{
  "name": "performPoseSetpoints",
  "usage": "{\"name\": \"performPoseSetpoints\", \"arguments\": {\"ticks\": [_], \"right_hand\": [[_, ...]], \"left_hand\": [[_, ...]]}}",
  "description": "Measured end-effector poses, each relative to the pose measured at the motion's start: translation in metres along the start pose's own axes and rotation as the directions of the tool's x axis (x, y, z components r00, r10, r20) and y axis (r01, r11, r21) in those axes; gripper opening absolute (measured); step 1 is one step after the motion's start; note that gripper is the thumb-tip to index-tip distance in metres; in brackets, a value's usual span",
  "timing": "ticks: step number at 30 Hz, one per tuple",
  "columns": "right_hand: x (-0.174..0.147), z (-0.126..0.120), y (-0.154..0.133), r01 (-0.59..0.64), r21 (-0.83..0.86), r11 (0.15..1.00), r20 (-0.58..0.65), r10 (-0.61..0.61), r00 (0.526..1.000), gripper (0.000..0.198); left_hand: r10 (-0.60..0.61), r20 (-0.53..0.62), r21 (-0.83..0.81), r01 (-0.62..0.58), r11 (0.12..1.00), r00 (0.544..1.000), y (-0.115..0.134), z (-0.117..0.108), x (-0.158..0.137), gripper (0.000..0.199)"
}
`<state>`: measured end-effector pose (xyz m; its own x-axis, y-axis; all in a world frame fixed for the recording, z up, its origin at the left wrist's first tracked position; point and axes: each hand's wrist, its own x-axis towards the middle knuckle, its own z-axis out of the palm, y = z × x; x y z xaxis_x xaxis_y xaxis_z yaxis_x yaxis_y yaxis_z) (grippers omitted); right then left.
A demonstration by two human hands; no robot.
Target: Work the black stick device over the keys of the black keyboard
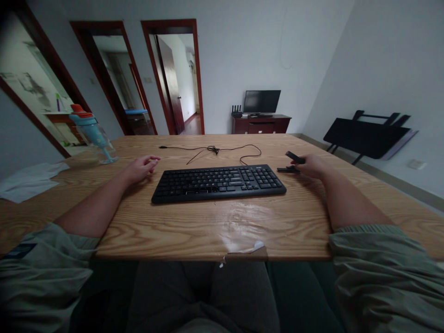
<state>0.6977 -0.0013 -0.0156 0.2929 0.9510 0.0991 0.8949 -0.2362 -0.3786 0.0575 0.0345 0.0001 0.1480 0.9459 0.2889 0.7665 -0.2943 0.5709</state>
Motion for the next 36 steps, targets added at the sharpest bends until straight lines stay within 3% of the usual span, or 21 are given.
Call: {"name": "performPoseSetpoints", "arguments": {"ticks": [13,26,32,36], "right_hand": [[0.001,0.001,0.005,-0.026,-0.041,0.999,-0.009,0.025,1.0,0.022],[0.0,0.005,0.001,-0.019,-0.039,0.999,0.045,0.021,0.999,0.034],[-0.001,0.001,-0.002,0.087,-0.015,0.996,0.03,-0.087,0.996,0.028],[-0.003,0.001,-0.006,0.072,-0.03,0.997,0.061,-0.07,0.996,0.028]], "left_hand": [[-0.003,0.007,-0.018,0.003,1.0,1.0,0.007,-0.001,-0.004,0.052],[-0.004,0.015,0.008,0.004,1.0,1.0,0.006,-0.002,-0.003,0.054],[-0.019,-0.006,0.008,0.019,1.0,1.0,0.009,-0.002,-0.005,0.051],[-0.004,0.009,0.023,0.004,1.0,1.0,0.005,-0.002,-0.003,0.052]]}}
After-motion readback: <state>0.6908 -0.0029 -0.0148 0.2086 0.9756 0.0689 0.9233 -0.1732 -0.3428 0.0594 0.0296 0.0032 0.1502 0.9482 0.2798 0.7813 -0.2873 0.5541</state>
